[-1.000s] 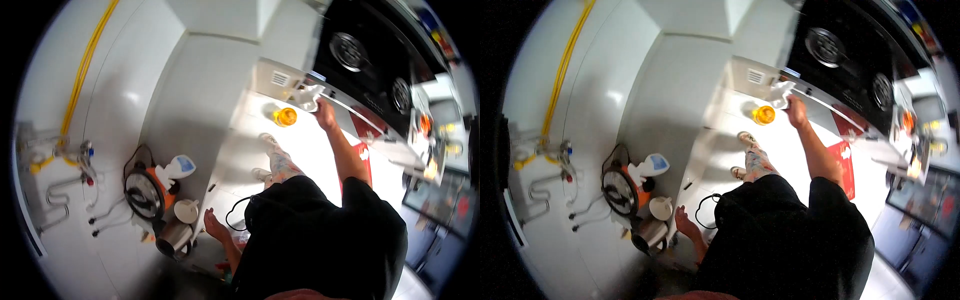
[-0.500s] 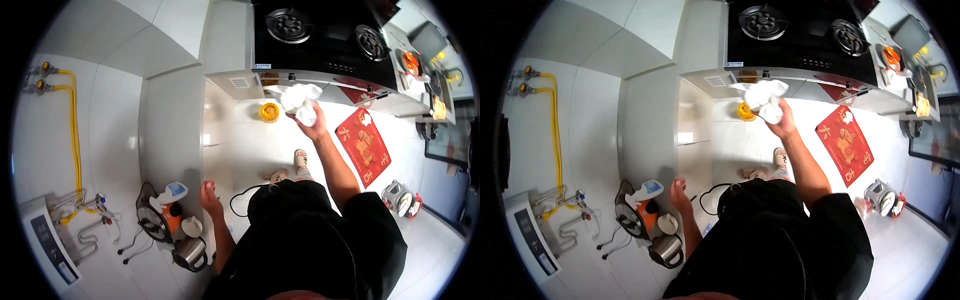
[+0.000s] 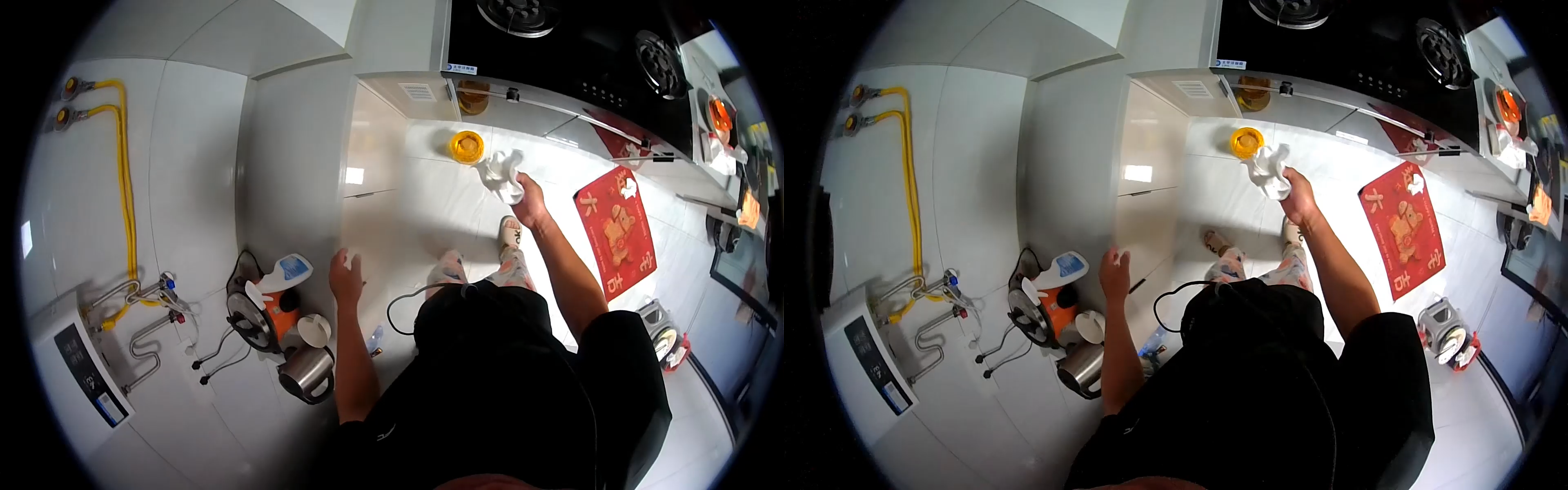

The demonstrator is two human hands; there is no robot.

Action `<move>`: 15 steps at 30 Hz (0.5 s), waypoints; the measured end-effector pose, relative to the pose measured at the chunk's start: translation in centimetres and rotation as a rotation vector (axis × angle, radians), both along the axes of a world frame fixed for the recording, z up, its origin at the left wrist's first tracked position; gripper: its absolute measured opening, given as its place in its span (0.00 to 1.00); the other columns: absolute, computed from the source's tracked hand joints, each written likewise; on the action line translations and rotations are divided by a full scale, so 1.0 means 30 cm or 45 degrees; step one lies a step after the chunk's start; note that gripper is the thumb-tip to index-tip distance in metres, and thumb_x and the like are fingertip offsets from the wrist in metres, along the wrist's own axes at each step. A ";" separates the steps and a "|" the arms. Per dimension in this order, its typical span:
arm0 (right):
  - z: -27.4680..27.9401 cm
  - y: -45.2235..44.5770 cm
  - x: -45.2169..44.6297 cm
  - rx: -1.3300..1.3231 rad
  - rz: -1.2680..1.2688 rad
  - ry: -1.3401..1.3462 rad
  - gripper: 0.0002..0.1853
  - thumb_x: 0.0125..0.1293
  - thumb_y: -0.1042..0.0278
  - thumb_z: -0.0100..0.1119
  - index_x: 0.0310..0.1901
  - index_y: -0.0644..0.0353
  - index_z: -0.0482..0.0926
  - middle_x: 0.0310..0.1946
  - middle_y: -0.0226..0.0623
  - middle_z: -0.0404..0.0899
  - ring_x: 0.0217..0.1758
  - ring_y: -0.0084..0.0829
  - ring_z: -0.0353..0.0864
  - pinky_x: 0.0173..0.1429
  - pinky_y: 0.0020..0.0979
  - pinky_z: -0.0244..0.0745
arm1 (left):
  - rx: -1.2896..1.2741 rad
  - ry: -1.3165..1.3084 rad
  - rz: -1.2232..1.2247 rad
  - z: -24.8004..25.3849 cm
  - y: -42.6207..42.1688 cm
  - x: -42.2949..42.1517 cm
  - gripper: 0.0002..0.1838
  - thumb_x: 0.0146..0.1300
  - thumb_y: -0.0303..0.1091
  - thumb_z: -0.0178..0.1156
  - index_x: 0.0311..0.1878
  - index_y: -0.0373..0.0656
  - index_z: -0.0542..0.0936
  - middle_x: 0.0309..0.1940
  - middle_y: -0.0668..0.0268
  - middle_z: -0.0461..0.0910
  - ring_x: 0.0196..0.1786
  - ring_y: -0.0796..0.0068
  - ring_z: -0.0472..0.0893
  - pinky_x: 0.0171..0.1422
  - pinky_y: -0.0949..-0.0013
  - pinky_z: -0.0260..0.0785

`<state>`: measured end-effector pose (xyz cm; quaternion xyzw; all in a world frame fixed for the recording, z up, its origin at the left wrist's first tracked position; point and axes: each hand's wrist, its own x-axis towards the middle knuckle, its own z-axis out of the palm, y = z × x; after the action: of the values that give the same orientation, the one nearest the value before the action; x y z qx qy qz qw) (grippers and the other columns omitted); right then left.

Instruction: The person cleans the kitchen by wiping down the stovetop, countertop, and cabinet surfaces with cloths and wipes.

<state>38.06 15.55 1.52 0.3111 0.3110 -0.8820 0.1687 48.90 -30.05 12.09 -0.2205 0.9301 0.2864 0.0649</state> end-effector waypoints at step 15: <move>-0.149 -1.172 -0.229 0.782 0.141 0.224 0.18 0.78 0.58 0.49 0.39 0.65 0.81 0.32 0.47 0.81 0.32 0.35 0.78 0.44 0.39 0.75 | -0.493 -0.212 -0.505 -0.190 -0.307 -0.573 0.36 0.73 0.46 0.60 0.79 0.41 0.65 0.83 0.48 0.54 0.84 0.50 0.57 0.84 0.56 0.56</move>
<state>31.20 -19.60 -2.95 0.2526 0.5924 -0.7601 0.0871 31.71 -39.26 6.40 -0.0655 0.9839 0.0663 0.1526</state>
